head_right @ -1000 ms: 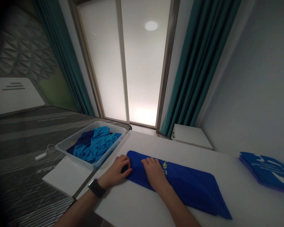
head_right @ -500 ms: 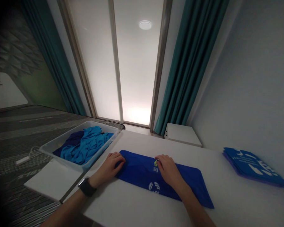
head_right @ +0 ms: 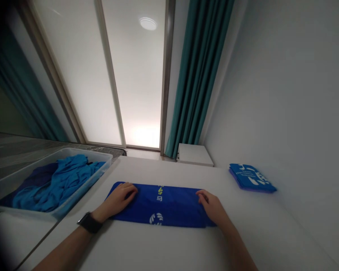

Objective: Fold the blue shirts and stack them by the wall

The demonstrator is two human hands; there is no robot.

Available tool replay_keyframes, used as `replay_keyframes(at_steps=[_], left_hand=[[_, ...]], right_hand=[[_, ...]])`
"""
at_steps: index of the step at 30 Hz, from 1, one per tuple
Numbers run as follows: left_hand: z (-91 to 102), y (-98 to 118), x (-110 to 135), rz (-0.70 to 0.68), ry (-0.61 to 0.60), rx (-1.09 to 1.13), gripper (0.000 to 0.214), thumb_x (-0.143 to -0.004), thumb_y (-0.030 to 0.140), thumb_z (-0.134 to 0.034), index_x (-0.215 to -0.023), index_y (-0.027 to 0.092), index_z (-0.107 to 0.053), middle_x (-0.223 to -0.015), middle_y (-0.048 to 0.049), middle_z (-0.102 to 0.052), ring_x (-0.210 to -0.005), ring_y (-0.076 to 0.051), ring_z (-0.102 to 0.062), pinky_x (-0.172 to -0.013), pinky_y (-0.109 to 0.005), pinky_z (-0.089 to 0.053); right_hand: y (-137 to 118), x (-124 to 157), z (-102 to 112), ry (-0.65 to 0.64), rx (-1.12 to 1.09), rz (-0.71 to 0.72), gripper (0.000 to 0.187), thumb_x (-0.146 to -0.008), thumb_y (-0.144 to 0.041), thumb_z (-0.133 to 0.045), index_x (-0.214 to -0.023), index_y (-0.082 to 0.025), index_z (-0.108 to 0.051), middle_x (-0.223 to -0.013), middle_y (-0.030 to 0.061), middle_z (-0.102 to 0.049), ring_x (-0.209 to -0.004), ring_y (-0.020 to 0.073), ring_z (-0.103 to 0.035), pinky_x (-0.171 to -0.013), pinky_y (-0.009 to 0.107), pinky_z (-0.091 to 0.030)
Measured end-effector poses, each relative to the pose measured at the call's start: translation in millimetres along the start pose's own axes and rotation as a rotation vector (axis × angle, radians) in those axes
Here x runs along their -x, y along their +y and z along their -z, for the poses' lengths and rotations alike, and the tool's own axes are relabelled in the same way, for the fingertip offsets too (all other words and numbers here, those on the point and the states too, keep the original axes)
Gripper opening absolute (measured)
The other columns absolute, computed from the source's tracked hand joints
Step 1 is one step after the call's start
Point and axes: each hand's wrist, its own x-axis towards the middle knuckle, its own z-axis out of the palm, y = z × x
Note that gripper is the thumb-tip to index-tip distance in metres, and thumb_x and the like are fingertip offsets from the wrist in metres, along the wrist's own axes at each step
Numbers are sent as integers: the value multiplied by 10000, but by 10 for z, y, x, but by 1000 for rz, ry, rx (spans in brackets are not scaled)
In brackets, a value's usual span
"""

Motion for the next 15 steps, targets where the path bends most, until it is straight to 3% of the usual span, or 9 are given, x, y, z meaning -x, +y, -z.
replay_keyframes(at_steps=[4, 9, 15], left_hand=[[8, -24, 67, 24, -14, 45, 260, -960, 283, -408, -880, 210, -644, -912, -51, -677, -884, -226, -610, -807, -346, -410], [39, 57, 47, 14, -78, -5, 241, -947, 319, -435, -847, 204, -622, -888, -45, -653, -847, -224, -596, -790, -354, -398], [107, 77, 78, 5, -148, -38, 208, -920, 338, -492, -778, 201, -558, -877, -32, -614, -835, -214, -578, -790, -349, -388]], right_hand=[[-63, 38, -35, 29, 40, 36, 333, -922, -389, -363, -897, -222, -650, -733, 22, -660, -679, 194, -607, -653, 303, -448], [-303, 113, -240, -52, 292, 132, 222, -927, -303, -444, -820, -213, -617, -771, 30, -654, -752, 202, -590, -719, 321, -398], [-391, 189, -227, -135, 373, 75, 180, -895, -347, -562, -775, -216, -591, -758, 21, -651, -758, 200, -577, -735, 319, -368]])
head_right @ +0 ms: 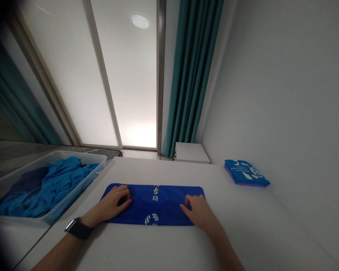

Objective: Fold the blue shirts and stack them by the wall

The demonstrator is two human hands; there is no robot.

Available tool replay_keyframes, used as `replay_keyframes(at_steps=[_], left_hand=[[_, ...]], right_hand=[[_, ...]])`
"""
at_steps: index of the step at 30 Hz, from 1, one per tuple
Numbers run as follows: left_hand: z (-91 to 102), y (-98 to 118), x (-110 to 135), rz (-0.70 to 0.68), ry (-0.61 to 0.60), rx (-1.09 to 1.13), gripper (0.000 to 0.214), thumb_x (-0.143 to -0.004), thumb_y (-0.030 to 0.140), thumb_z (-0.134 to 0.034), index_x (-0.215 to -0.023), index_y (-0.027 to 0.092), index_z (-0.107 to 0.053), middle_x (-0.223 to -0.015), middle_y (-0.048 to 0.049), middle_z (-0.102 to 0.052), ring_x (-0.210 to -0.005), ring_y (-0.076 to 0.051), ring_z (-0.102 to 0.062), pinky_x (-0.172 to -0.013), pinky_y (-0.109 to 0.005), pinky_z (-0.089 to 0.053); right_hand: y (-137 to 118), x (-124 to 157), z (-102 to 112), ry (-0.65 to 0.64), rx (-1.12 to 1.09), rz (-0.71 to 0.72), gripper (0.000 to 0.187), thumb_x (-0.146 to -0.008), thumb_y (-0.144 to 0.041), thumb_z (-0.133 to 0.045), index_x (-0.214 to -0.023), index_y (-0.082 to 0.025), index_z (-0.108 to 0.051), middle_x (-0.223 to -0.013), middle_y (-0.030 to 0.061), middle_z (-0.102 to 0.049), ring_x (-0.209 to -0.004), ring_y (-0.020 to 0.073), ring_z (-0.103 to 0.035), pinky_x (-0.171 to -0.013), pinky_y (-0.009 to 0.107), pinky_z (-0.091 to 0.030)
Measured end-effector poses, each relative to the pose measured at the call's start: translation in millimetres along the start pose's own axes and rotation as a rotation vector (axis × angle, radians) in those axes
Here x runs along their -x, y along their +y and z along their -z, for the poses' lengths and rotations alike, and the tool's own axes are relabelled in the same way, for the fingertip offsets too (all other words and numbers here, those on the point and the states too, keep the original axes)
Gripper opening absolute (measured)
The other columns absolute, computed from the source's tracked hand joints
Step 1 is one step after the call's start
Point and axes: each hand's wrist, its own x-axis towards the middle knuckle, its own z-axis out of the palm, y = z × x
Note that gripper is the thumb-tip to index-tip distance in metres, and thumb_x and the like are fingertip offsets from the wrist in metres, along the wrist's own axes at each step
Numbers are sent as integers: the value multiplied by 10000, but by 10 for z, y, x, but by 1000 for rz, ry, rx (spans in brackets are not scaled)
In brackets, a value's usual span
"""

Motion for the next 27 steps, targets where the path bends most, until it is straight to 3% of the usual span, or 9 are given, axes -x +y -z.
replay_keyframes(at_steps=[6, 10, 20, 27], left_hand=[[7, -38, 16, -9, -33, 19, 127, -892, 252, -489, -790, 206, -550, -902, -25, -606, -879, -214, -567, -811, -347, -382], [-7, -73, 22, -12, -21, 62, 140, -914, 254, -464, -800, 207, -529, -884, -16, -610, -861, -204, -564, -814, -340, -384], [-1, -71, 14, -10, -13, 19, 144, -914, 249, -458, -798, 203, -529, -786, -2, -599, -743, -186, -549, -749, -329, -362], [10, -47, 31, -18, -28, -18, 129, -900, 237, -467, -792, 201, -527, -798, -9, -602, -768, -194, -551, -764, -342, -349]], right_hand=[[106, -16, 37, -97, -125, -7, 216, -913, -357, -497, -761, -223, -571, -740, 0, -635, -738, 177, -559, -759, 311, -366], [110, -46, 24, -110, -209, -14, 230, -928, -366, -452, -771, -226, -542, -700, -16, -613, -668, 159, -539, -689, 281, -362], [78, -47, -35, -77, -12, -4, 166, -941, -305, -491, -809, -225, -551, -811, 19, -675, -766, 200, -588, -731, 309, -369], [93, -34, -45, -58, 35, 5, 150, -949, -296, -504, -824, -232, -557, -823, 13, -684, -774, 208, -604, -707, 297, -378]])
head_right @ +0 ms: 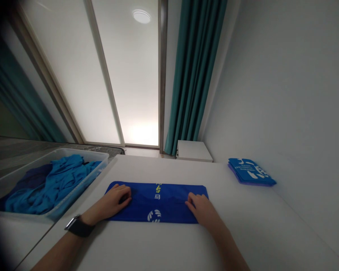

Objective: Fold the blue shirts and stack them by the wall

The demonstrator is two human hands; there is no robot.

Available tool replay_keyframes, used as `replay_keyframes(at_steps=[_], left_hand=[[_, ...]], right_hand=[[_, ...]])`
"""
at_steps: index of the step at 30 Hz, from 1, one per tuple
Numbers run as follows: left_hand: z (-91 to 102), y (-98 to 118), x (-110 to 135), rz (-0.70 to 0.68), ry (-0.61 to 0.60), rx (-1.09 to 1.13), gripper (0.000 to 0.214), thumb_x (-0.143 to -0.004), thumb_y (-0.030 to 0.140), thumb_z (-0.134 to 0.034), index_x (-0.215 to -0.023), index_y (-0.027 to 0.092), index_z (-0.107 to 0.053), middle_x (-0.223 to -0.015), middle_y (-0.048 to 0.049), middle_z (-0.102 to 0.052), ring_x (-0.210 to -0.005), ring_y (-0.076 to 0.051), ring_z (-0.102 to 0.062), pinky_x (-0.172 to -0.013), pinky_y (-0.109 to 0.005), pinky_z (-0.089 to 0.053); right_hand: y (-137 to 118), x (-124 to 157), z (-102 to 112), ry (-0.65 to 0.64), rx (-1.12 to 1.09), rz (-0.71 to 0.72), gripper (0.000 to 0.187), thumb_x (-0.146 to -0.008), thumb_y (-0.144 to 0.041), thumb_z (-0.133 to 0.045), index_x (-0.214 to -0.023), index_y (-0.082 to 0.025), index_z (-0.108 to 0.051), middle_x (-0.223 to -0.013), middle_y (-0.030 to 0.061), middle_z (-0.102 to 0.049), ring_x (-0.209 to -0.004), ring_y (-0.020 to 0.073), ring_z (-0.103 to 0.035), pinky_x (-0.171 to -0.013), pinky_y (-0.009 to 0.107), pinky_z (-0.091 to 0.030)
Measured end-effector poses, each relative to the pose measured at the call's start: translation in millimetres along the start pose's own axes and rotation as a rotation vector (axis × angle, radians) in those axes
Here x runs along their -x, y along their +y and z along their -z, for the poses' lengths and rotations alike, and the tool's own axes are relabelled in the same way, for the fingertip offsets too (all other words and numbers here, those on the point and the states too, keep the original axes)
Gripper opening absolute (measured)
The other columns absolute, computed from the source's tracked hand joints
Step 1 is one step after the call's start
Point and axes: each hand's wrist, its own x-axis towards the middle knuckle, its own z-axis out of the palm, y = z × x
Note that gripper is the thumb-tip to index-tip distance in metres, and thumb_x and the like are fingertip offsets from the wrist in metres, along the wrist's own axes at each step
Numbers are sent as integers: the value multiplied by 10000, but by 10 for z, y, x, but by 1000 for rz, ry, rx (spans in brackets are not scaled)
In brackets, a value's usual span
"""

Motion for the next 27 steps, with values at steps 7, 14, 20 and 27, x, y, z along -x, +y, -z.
replay_keyframes(at_steps=[7, 14, 20, 27], left_hand=[[30, 31, 16, 1, 5, -12, 117, -889, 213, -456, -781, 205, -501, -784, -6, -592, -752, -191, -547, -770, -349, -371], [75, 337, -35, -90, 89, -132, 206, -871, 152, -462, -1025, 204, -589, -1077, -74, -635, -1007, -248, -577, -913, -413, -419], [-283, 1137, -242, -448, 39, -75, 466, -993, 336, -414, -1445, 227, -404, -1494, -77, -456, -1370, -239, -413, -1149, -417, -297], [-672, 1394, -409, -376, 23, -52, 522, -1023, 424, -333, -1479, 173, -378, -1532, -93, -400, -1425, -232, -346, -1177, -415, -262]], right_hand=[[-3, -8, 7, -22, -11, -9, 167, -966, -309, -456, -853, -233, -552, -848, 25, -689, -799, 211, -621, -729, 305, -403], [-20, -7, 22, 13, -48, -24, 142, -931, -321, -480, -951, -250, -602, -854, 28, -689, -823, 221, -637, -719, 303, -422], [0, -28, -10, 32, -100, -16, 176, -919, -314, -461, -992, -249, -607, -885, 41, -692, -855, 225, -637, -763, 325, -439], [63, -37, -57, 37, -178, 50, 258, -936, -249, -358, -1015, -227, -602, -1020, 62, -704, -950, 221, -640, -850, 347, -437]])
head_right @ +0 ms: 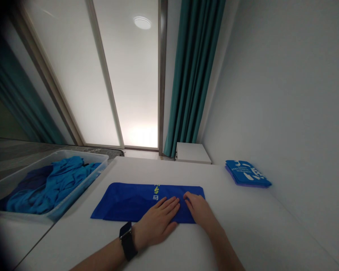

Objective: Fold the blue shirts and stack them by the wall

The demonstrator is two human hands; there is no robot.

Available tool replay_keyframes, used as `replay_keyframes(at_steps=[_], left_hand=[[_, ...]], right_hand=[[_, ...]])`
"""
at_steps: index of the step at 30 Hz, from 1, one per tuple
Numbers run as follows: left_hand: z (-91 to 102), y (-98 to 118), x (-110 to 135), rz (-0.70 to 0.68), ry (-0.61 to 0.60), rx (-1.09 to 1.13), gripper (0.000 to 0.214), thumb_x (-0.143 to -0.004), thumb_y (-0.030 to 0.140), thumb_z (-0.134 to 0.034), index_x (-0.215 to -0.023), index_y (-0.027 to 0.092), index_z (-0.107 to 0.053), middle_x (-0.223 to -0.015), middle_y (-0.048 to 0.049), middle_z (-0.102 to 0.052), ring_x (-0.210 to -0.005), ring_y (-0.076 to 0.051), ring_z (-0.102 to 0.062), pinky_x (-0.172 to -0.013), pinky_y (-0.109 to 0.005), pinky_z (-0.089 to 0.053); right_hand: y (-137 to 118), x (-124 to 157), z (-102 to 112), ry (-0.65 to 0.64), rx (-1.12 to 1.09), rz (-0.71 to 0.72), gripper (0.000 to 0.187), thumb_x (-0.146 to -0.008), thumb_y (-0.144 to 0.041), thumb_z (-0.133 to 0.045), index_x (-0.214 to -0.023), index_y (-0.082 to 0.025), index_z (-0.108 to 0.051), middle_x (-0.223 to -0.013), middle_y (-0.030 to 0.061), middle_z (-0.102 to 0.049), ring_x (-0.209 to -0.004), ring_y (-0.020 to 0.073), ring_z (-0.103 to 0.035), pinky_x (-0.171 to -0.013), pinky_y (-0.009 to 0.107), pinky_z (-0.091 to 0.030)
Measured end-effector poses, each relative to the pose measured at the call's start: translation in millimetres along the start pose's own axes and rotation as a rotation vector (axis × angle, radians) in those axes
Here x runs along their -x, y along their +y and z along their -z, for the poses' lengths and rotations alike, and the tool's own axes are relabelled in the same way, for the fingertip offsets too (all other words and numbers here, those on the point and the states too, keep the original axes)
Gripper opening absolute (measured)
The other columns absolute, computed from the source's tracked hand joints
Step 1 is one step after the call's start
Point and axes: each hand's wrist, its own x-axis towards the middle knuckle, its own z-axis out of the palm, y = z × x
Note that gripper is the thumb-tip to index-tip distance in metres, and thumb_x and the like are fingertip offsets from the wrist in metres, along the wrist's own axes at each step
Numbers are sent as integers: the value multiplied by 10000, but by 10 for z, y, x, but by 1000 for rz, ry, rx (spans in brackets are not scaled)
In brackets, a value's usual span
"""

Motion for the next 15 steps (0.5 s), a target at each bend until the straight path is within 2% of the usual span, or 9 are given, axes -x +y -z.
replay_keyframes(at_steps=[3, 7, 15], left_hand=[[-56, -53, 45, 36, 4, -9, 526, -1027, 419, -320, -1495, 181, -351, -1554, -77, -361, -1444, -221, -307, -1187, -417, -241], [-39, -179, 187, 89, 17, -51, 523, -1027, 388, -325, -1509, 186, -326, -1563, -78, -339, -1453, -219, -287, -1192, -427, -230], [116, -603, 783, 297, 62, -224, 540, -1008, 351, -359, -1517, 174, -321, -1553, -103, -351, -1430, -269, -333, -1165, -486, -294]], right_hand=[[-13, 5, 4, 7, 17, -1, 263, -938, -250, -356, -1027, -231, -604, -1012, 58, -706, -934, 219, -644, -850, 348, -437], [-52, 13, 28, 6, 42, -12, 268, -932, -247, -364, -1043, -229, -607, -980, 61, -703, -905, 223, -645, -826, 346, -446], [-17, 6, 18, 0, 32, -13, 256, -920, -246, -369, -1024, -243, -602, -865, 39, -685, -834, 217, -633, -789, 338, -438]])
